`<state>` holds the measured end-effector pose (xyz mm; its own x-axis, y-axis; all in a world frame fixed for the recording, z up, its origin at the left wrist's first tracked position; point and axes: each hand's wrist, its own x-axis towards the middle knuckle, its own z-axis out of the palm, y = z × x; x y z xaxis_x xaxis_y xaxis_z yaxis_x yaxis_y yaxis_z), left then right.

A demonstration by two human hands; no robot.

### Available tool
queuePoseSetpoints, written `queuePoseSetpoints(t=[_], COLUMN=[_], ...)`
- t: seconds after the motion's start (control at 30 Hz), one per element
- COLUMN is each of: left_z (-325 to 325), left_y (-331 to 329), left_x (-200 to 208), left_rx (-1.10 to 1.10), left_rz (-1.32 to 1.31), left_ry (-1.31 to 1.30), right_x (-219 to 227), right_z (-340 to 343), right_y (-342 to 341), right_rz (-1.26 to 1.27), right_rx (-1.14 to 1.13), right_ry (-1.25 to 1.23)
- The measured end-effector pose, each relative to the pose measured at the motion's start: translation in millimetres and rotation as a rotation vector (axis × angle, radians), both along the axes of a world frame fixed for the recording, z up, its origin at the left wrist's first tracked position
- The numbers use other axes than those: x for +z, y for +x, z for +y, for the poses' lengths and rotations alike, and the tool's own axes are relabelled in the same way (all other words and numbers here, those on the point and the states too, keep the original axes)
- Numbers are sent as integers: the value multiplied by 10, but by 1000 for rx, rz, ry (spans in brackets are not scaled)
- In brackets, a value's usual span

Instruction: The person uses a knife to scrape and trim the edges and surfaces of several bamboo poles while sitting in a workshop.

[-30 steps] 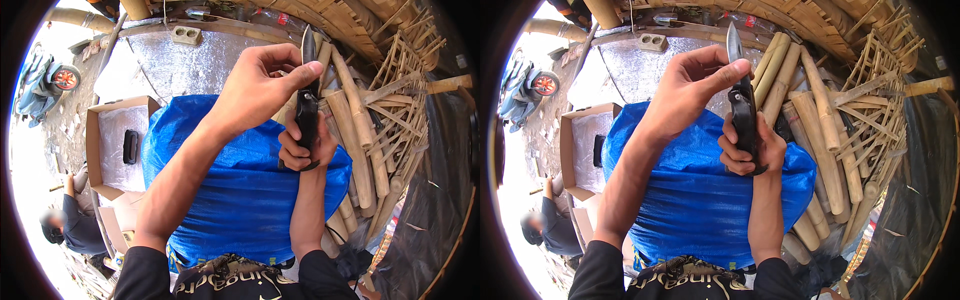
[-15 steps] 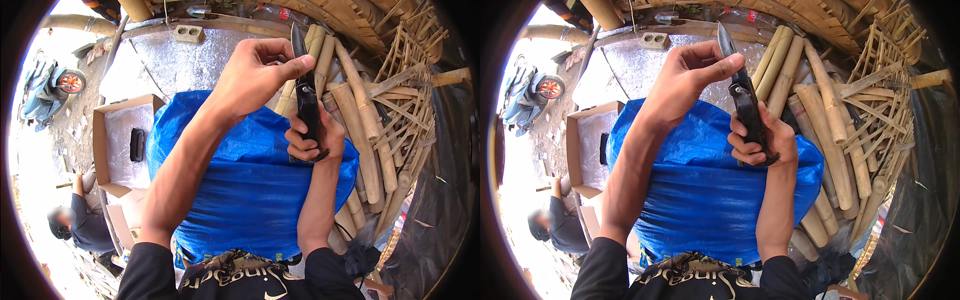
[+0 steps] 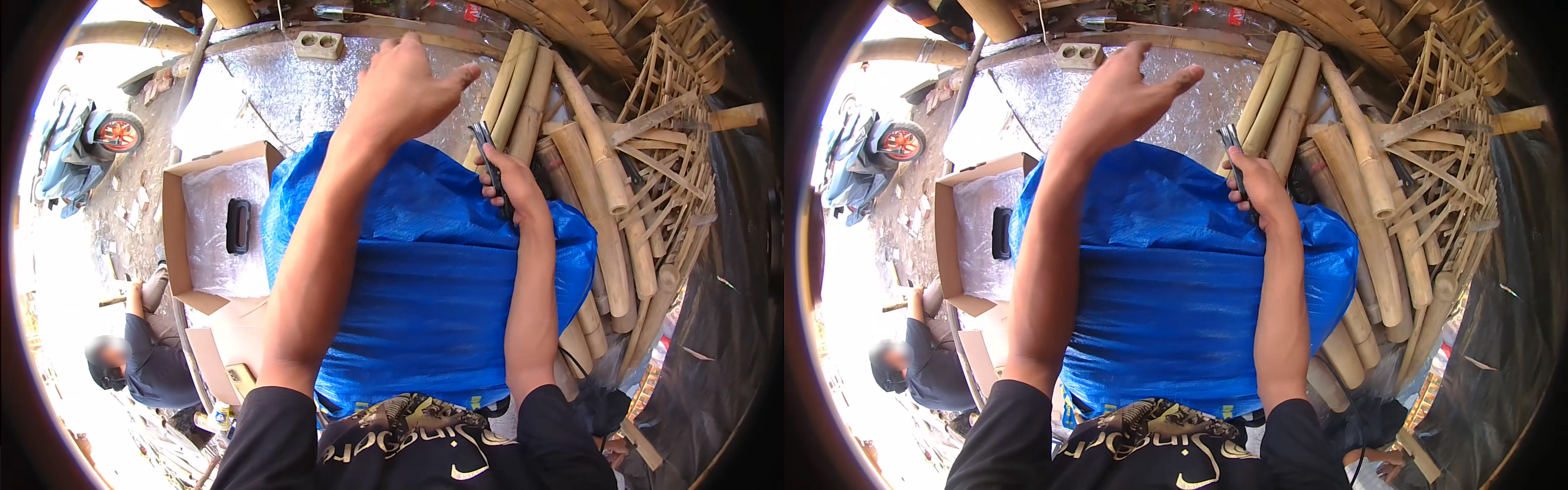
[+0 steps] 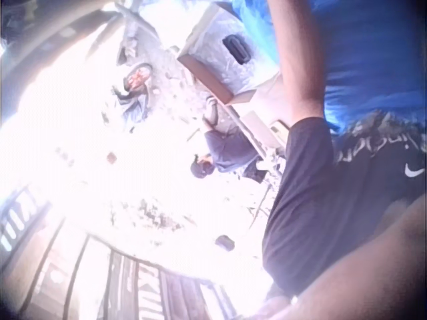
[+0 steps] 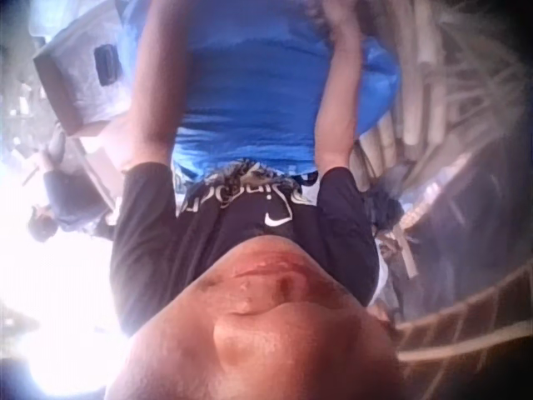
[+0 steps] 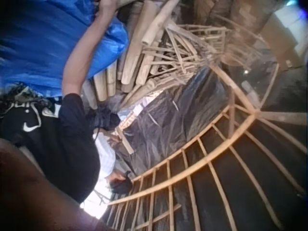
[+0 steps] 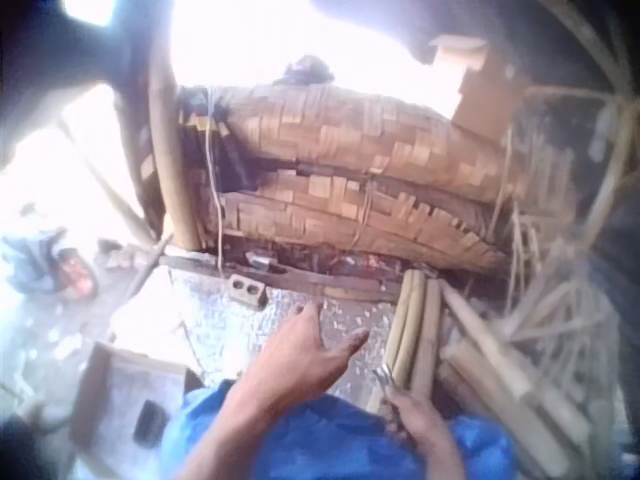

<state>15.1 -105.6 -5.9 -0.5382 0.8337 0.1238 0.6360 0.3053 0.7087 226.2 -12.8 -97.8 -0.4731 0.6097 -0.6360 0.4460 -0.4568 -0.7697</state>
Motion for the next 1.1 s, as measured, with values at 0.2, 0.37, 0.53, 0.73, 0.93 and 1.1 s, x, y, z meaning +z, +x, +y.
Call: queuePoseSetpoints(t=[0.2, 0.37, 0.53, 0.73, 0.93, 1.1], left_z=[15, -13, 4, 26, 56, 23], left_y=[20, 7, -41, -22, -48, -80], left_x=[-121, -220, -211, -291, -241, -315], left_rx=[-65, -83, -100, -178, -158, -162], left_rz=[7, 18, -28, -29, -36, -23], left_ry=[-169, -153, -112, -65, -78, -85], right_x=[160, 468, 324, 236, 278, 175], right_z=[237, 614, 748, 838, 944, 877], right_y=[82, 276, 333, 326, 365, 388], right_rz=[-198, 87, -604, -289, -575, -558], right_rx=[31, 190, 302, 233, 160, 180], right_ry=[199, 39, -72, 51, -123, -45])
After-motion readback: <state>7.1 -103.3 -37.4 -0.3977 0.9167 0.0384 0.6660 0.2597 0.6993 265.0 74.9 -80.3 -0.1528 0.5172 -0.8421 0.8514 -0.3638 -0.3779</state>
